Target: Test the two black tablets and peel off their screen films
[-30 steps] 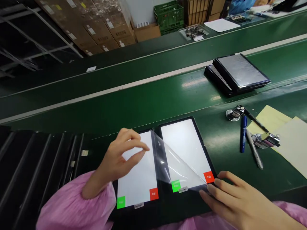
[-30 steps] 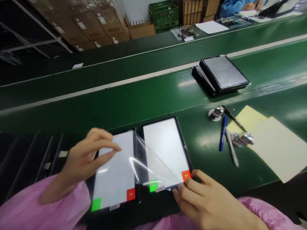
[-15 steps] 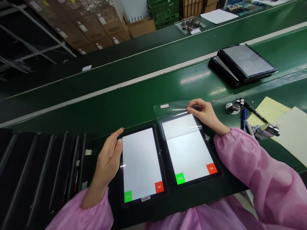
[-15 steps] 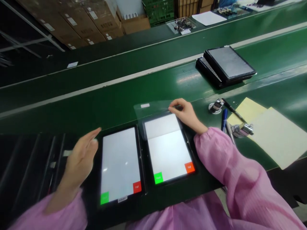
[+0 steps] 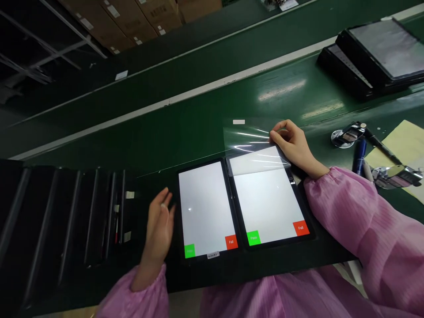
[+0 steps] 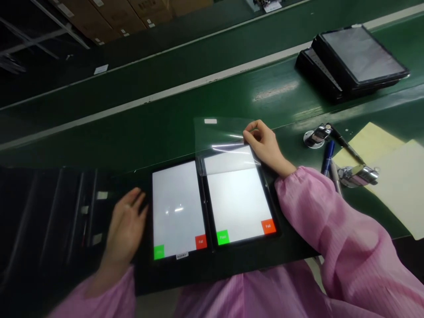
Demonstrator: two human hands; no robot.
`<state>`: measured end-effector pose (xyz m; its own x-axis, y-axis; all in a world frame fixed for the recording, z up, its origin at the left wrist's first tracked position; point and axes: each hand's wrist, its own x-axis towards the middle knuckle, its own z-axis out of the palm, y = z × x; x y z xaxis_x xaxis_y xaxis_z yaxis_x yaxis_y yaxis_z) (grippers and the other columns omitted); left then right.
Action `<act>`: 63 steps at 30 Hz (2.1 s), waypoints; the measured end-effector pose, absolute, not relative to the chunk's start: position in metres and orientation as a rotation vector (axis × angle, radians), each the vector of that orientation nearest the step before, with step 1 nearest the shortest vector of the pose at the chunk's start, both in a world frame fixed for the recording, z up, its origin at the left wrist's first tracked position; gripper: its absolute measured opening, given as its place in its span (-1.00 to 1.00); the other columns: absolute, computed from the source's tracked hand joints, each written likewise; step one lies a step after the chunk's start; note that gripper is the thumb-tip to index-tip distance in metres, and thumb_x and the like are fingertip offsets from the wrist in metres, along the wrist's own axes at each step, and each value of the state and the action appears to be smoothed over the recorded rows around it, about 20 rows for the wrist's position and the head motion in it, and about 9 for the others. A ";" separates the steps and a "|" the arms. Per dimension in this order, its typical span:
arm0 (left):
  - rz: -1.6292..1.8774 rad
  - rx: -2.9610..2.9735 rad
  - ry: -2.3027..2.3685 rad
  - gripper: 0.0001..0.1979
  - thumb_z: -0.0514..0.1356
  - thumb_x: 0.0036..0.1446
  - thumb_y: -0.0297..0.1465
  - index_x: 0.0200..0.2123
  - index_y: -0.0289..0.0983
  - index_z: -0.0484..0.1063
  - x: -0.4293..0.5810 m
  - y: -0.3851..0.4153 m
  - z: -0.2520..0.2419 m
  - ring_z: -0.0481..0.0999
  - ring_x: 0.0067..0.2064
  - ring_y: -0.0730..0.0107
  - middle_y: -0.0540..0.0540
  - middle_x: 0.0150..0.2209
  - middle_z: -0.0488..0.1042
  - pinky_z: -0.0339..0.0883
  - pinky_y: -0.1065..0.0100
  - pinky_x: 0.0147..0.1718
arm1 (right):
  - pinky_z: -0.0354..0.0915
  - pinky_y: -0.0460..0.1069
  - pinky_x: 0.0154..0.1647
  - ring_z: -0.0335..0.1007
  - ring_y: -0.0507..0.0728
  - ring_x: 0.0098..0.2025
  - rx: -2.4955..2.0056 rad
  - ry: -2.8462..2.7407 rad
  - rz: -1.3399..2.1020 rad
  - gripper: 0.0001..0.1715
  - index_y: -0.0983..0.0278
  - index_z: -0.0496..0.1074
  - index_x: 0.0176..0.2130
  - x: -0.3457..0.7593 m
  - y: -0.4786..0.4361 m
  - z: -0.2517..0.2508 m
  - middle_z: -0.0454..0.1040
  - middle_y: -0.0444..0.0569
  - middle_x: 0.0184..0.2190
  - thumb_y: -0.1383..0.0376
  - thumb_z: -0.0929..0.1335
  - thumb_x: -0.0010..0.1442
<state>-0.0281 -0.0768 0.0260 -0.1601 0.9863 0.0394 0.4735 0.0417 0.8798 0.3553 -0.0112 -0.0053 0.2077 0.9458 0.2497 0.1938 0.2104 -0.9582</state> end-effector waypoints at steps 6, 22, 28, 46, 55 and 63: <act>0.646 2.183 1.541 -0.50 0.13 0.29 0.08 0.07 -0.08 0.56 0.012 -0.010 0.053 0.27 0.42 -0.12 -0.16 0.26 0.48 0.04 -0.27 0.41 | 0.34 0.03 -0.34 0.48 0.13 -0.38 -1.266 -1.253 0.756 -0.69 0.14 0.25 -0.25 0.359 -0.010 -0.008 0.46 -0.19 -0.47 0.05 0.41 0.27; 0.090 2.389 1.422 -0.53 -0.03 0.35 -0.13 0.03 -0.18 0.57 0.050 0.016 0.072 0.57 0.14 -0.04 -0.19 0.06 0.62 0.02 -0.40 0.38 | 0.46 0.09 -0.24 0.50 0.15 -0.38 -1.295 -1.289 0.713 -0.88 0.13 0.33 -0.21 0.358 -0.011 -0.006 0.46 -0.17 -0.46 0.23 0.39 0.35; 0.058 2.452 1.311 -0.51 -0.10 0.41 -0.22 0.21 -0.16 0.46 0.063 0.008 0.066 0.47 0.27 0.00 -0.16 0.21 0.52 -0.23 -0.50 0.39 | 0.42 0.08 -0.31 0.50 0.16 -0.40 -1.315 -1.287 0.679 -0.85 0.14 0.33 -0.19 0.361 -0.010 -0.012 0.46 -0.16 -0.45 0.20 0.41 0.34; 0.137 2.805 1.144 -0.72 0.11 0.42 -0.36 0.08 -0.22 0.54 0.012 -0.030 0.086 0.59 0.07 0.09 -0.18 -0.02 0.59 0.08 -0.44 0.35 | 0.28 0.05 -0.50 0.41 0.19 -0.50 -1.428 -1.135 0.705 -0.53 0.11 0.24 -0.34 0.357 -0.018 0.012 0.44 -0.08 -0.55 -0.06 0.48 -0.02; 0.264 2.840 0.999 -0.79 0.39 0.20 -0.40 -0.37 -0.23 0.40 -0.049 -0.149 0.053 0.53 -0.32 0.34 0.02 -0.36 0.45 0.50 -0.17 0.17 | 0.32 0.21 -0.39 0.34 0.19 -0.49 -1.483 -1.074 0.283 -0.35 0.09 0.24 -0.46 0.351 -0.028 0.026 0.34 -0.08 -0.53 -0.29 0.52 -0.10; 0.438 3.008 0.821 -0.71 0.16 0.41 -0.49 -0.44 -0.25 0.37 -0.048 -0.129 0.061 0.45 -0.38 0.47 0.08 -0.47 0.38 0.41 0.10 0.20 | 0.45 0.18 -0.62 0.49 0.29 -0.60 -1.529 -1.649 0.521 -0.62 -0.13 0.49 -0.25 0.357 -0.126 0.039 0.52 -0.03 -0.55 -0.20 0.26 0.42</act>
<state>-0.0479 -0.1292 0.0609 0.8255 0.4969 0.2677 0.4989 -0.8642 0.0656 0.3573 -0.1265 0.0390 0.0610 0.9585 0.2786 0.6244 0.1811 -0.7598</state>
